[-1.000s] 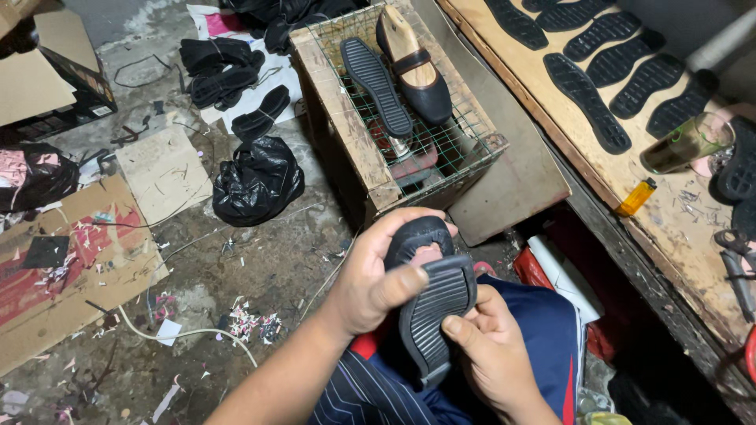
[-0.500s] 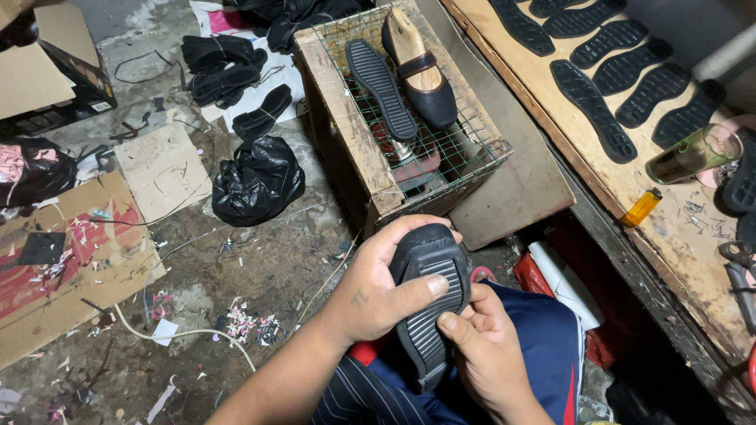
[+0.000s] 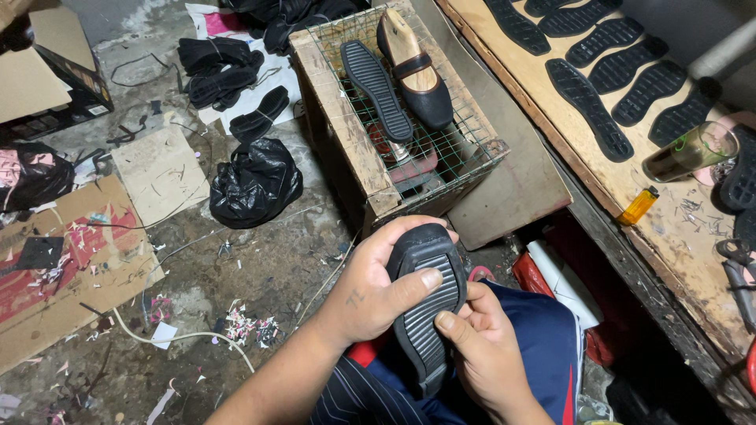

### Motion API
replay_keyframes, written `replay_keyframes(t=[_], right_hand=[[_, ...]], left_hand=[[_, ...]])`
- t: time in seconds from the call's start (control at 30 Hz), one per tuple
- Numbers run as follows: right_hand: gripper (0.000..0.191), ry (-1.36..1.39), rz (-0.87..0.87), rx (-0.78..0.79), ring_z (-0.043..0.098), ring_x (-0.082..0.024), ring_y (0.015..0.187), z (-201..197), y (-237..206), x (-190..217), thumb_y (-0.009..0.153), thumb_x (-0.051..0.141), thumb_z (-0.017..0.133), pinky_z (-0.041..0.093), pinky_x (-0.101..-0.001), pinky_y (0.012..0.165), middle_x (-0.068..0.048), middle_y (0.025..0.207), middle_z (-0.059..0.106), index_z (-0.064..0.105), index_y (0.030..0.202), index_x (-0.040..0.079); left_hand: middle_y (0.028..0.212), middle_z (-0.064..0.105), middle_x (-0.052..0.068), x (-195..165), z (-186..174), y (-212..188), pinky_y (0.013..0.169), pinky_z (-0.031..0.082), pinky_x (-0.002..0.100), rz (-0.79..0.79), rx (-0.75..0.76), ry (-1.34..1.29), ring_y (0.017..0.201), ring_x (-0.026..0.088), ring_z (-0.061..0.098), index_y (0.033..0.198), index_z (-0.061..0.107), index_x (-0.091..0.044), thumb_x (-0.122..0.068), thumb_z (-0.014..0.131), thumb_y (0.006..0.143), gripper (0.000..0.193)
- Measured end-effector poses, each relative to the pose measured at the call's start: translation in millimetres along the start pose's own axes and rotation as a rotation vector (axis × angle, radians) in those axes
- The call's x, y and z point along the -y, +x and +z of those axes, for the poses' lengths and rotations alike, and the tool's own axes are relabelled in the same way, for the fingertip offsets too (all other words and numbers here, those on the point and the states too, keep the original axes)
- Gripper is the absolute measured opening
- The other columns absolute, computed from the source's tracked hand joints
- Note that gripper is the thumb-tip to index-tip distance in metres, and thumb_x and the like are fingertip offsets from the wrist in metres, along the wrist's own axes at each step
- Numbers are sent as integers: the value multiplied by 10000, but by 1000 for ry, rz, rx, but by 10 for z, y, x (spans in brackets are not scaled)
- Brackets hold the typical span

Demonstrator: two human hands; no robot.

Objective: The person sits on the floor holding a shoe and uses a blade to trim and scrape the edge of its rubber sole, rotating the shoe to work around the perimeter. They press and fit the sole onto the shoe, then place the finished shoe into a wire crate with other completed shoes.

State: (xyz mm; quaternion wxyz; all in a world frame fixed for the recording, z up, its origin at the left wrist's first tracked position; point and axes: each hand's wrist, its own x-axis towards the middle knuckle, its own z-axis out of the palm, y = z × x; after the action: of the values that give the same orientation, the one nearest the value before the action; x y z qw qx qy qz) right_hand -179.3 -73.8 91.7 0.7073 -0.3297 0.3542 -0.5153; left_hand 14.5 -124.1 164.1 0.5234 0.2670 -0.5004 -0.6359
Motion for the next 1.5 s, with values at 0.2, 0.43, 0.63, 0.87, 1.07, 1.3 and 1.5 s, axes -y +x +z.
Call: replay_keyframes(t=[0.2, 0.43, 0.63, 0.87, 1.07, 1.3, 1.5], right_hand=[[333, 6, 4, 2, 692, -172, 922, -5, 5, -3, 941, 12, 642, 564, -318, 809, -136, 1054, 719, 528, 1253, -4], [339, 26, -3, 11, 696, -186, 942, 17, -1, -16, 941, 10, 641, 568, -333, 830, -146, 1067, 717, 521, 1257, -10], [345, 22, -1, -3, 693, -186, 965, 5, -24, -35, 932, -5, 632, 561, -339, 856, -145, 1079, 717, 519, 1258, -13], [347, 46, 5, -3, 691, -196, 967, -79, -43, -134, 919, -24, 642, 553, -356, 871, -158, 1079, 717, 528, 1247, -26], [310, 72, 13, 35, 684, -197, 952, -115, -58, -178, 931, -37, 642, 551, -361, 861, -170, 1069, 716, 529, 1220, -45], [329, 30, 21, 12, 691, -196, 944, -88, -68, -153, 921, -39, 634, 558, -358, 850, -175, 1062, 720, 530, 1234, -43], [491, -57, 99, 30, 705, -196, 931, 84, 26, 68, 862, -1, 688, 571, -344, 831, -168, 1069, 731, 487, 1310, -18]], left_hand=[[1180, 679, 84, -16, -2, 0, 1004, 545, 314, -6, -4, 0, 1089, 133, 655, 1347, 569, 21, -170, 711, 921, 488], [1177, 679, 81, -8, 0, -26, 1007, 543, 314, -8, -9, 4, 1088, 130, 653, 1344, 573, 21, -177, 704, 927, 480], [1233, 681, 91, -2, -6, -58, 1024, 541, 317, -9, -17, 43, 1122, 138, 656, 1361, 566, 25, -183, 691, 930, 495], [1251, 682, 93, 7, 13, -96, 1033, 538, 316, -43, -40, -9, 1128, 137, 656, 1349, 582, 42, -136, 693, 921, 478], [1073, 734, 65, -102, 66, -110, 883, 586, 278, -133, -137, 213, 969, 96, 688, 1247, 663, 34, -103, 727, 845, 430], [1007, 741, 51, -151, 83, -102, 834, 592, 275, -114, -147, 214, 913, 85, 687, 1219, 680, 32, -98, 711, 871, 372], [955, 730, 40, -53, -55, -17, 804, 582, 276, -51, -189, 313, 863, 85, 676, 1168, 693, 39, -133, 689, 892, 326]])
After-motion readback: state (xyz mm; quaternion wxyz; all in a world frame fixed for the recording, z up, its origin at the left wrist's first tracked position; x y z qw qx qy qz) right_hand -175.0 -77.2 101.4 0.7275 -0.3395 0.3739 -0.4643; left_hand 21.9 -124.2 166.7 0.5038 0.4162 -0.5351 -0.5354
